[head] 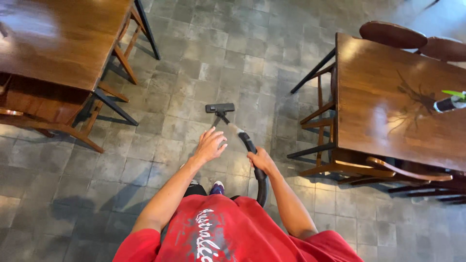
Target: The person vacuums the tiled floor around tables and chairs using a vacuum cleaner.
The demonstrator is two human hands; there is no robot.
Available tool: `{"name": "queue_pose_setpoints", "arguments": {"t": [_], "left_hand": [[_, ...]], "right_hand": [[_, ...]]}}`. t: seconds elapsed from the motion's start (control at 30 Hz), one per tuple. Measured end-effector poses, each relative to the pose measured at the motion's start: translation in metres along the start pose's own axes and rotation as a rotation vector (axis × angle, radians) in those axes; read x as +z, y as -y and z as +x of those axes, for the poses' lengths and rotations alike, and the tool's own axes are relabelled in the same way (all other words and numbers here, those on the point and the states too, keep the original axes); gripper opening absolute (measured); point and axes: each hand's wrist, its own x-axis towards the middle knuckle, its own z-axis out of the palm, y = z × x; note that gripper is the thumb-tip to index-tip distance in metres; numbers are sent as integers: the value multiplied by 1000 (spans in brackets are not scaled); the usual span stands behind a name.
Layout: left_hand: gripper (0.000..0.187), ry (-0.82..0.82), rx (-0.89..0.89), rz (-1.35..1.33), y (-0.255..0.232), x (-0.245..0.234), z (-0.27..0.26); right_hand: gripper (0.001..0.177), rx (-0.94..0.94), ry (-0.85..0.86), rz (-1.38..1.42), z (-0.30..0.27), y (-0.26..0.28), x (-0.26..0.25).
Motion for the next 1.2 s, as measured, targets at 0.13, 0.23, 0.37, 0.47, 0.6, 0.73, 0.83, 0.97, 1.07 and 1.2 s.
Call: {"name": "queue_pose_setpoints", "arguments": {"t": [0.13,0.23,0.37,0.47,0.6,0.73,0.83,0.97,1.07,1.2], "left_hand": [[28,-36,-13,5,22,-16,5],[27,-32,-15,5,42,-25,14],[27,-55,6,-4,71,-40,31],[27,-38,28,-4,94,-56,52],[27,9,71,-7,124,-77,84],[27,76,132,-18,143,-91,115],[27,115,168,-40,155,-94,136],[27,131,221,-68,171,-92,154],[27,149,239,-84,176,-88,156],[26,152,236,-81,188,-87,168]], "right_hand": [[22,-11,-45,-48,73,25,5],[22,-27,-48,-43,126,36,11],[22,27,-9,100,169,55,18],[24,163,31,186,177,66,28],[31,233,16,252,161,78,45],[27,132,-13,177,120,98,64],[28,108,-20,162,84,114,75],[39,134,-124,133,52,132,89],[46,136,-171,105,47,136,101],[48,148,-200,72,72,141,112]]}}
